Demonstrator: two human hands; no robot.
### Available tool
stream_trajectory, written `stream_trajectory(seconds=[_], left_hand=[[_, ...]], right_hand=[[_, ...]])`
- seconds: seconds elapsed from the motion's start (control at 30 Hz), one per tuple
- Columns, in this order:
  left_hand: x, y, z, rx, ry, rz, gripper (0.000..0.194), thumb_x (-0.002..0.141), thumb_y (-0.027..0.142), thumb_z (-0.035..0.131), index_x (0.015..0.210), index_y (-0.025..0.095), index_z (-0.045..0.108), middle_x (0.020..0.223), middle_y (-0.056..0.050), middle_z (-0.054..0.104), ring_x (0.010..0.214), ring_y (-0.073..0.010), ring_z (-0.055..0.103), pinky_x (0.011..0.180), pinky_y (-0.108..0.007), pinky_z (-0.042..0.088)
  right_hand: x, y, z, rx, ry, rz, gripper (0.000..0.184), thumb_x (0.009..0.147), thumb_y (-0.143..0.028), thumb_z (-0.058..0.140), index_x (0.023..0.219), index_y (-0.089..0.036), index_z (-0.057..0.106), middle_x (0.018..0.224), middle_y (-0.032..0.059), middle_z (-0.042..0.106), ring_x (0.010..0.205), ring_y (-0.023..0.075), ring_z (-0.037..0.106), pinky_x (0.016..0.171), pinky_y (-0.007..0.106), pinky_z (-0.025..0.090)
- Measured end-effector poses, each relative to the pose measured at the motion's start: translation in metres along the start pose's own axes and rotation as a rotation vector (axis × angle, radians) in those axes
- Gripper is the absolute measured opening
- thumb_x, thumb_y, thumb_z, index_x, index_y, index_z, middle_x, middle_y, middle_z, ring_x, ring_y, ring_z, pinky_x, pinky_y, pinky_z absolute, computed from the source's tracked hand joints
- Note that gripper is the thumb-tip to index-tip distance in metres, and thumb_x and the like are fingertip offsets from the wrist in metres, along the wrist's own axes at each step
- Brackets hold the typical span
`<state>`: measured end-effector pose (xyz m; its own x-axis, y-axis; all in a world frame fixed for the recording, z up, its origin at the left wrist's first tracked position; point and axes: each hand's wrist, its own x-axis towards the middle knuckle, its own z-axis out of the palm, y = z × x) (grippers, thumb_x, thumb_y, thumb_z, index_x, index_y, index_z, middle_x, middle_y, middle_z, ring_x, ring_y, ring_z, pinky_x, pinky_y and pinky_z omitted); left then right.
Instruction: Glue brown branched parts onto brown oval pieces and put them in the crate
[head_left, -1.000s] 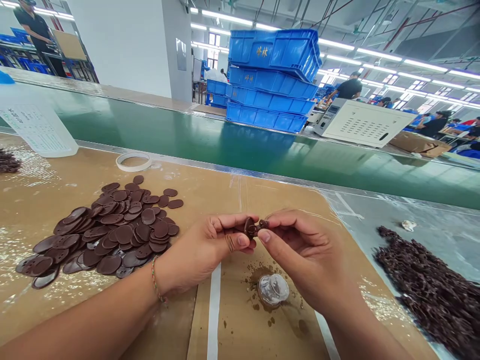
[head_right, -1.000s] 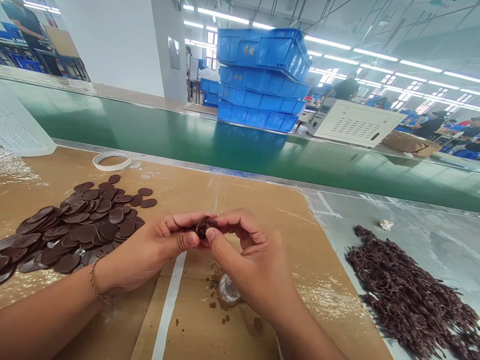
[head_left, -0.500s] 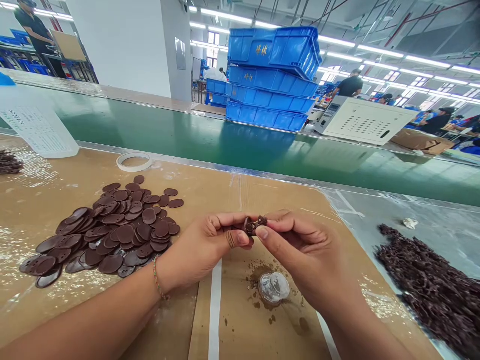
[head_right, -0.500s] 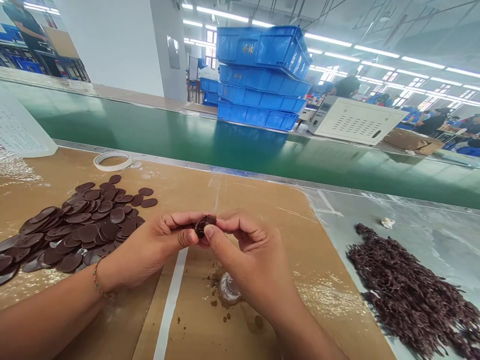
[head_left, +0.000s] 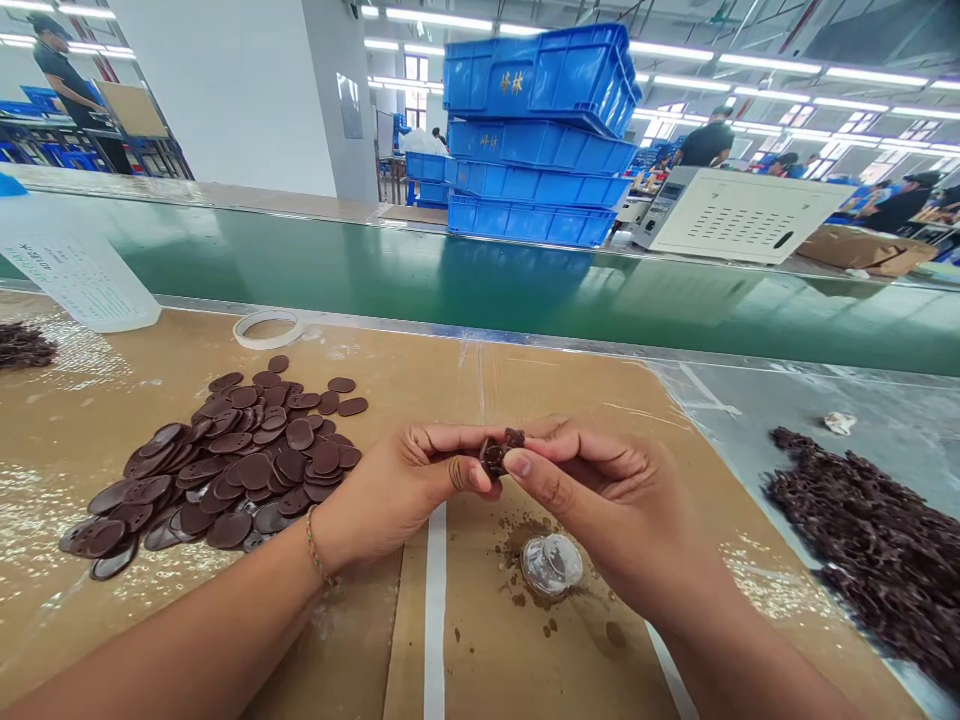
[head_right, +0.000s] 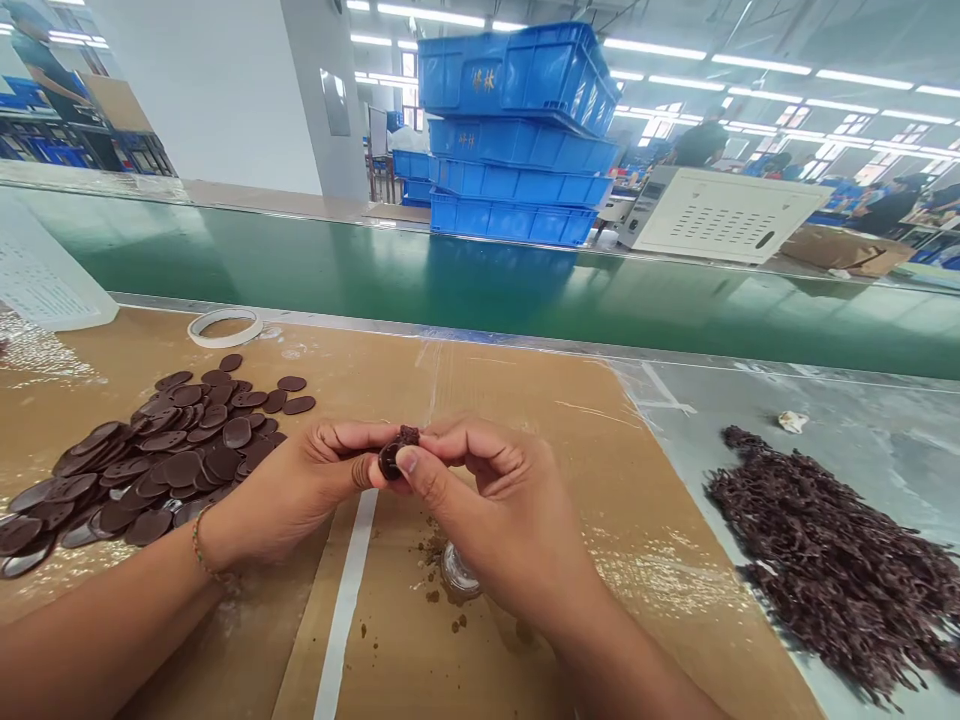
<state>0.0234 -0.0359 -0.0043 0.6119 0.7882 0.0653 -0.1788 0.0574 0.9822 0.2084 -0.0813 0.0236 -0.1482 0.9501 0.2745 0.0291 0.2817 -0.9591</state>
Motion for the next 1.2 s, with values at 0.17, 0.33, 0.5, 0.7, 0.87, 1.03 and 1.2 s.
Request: stream_trajectory(seconds=[0.17,0.33,0.5,0.7,0.87,1.03,1.2], left_hand=[[-0.0004,0.0,0.0004,0.013,0.012,-0.009,0.015,0.088,0.027,0.073,0.1,0.031,0.081,0.09,0.003,0.072,0.092,-0.0139,0.059,0.097,-0.025,0.045],[-0.0013,0.0001,0.0003,0.016,0.013,-0.016,0.011,0.089,0.033,0.074,0.09,0.025,0.08,0.095,0.0,0.072,0.094,-0.0153,0.06,0.096,-0.026,0.047],[-0.0013,0.0003,0.0021,-0.034,0.012,-0.019,0.021,0.087,0.037,0.077,0.107,0.03,0.079,0.096,0.0,0.072,0.092,-0.0151,0.06,0.095,-0.027,0.049],[-0.0019,-0.0012,0.0026,-0.075,0.041,-0.047,0.026,0.085,0.04,0.08,0.109,0.03,0.079,0.095,-0.002,0.073,0.089,-0.016,0.063,0.094,-0.03,0.05],[-0.0025,-0.001,0.0031,-0.101,0.021,-0.045,0.026,0.085,0.039,0.081,0.109,0.031,0.079,0.097,-0.001,0.073,0.089,-0.0149,0.062,0.093,-0.028,0.051],[-0.0023,0.0001,0.0043,-0.134,0.007,-0.033,0.027,0.085,0.04,0.081,0.111,0.032,0.078,0.099,-0.001,0.072,0.088,-0.0135,0.06,0.092,-0.026,0.051],[-0.0031,-0.0016,0.003,-0.139,-0.045,-0.033,0.027,0.089,0.042,0.078,0.113,0.032,0.077,0.095,0.0,0.072,0.089,-0.0129,0.063,0.092,-0.025,0.049]], right_hand=[[-0.0013,0.0022,-0.0016,-0.009,0.014,0.019,0.012,0.089,-0.027,0.078,0.077,-0.027,0.076,0.082,-0.0033,0.07,0.081,0.009,0.066,0.077,0.016,0.055],[-0.0017,0.0008,-0.0021,-0.011,0.029,0.035,0.011,0.085,-0.03,0.082,0.077,-0.026,0.076,0.081,-0.0027,0.07,0.081,0.009,0.066,0.076,0.014,0.054],[-0.0008,-0.0002,-0.0003,0.006,0.042,0.016,0.012,0.085,-0.024,0.081,0.075,-0.025,0.075,0.079,-0.004,0.07,0.076,0.0076,0.066,0.072,0.013,0.054],[0.0006,0.0021,-0.0013,0.017,0.034,0.039,0.009,0.083,-0.021,0.081,0.077,-0.025,0.075,0.081,-0.0022,0.071,0.077,0.0108,0.067,0.072,0.018,0.054],[-0.0007,0.0023,-0.0015,0.02,0.075,0.041,0.014,0.084,-0.025,0.081,0.074,-0.023,0.072,0.077,-0.0025,0.07,0.073,0.0098,0.067,0.066,0.015,0.053],[0.0003,0.0017,0.0012,0.078,0.104,0.055,0.013,0.08,-0.024,0.083,0.074,-0.022,0.072,0.077,-0.0026,0.071,0.07,0.0088,0.068,0.063,0.012,0.055],[0.0021,-0.0006,0.002,0.184,0.077,0.12,0.016,0.08,-0.028,0.085,0.077,-0.021,0.071,0.078,0.0011,0.072,0.07,0.0146,0.071,0.061,0.019,0.06]])
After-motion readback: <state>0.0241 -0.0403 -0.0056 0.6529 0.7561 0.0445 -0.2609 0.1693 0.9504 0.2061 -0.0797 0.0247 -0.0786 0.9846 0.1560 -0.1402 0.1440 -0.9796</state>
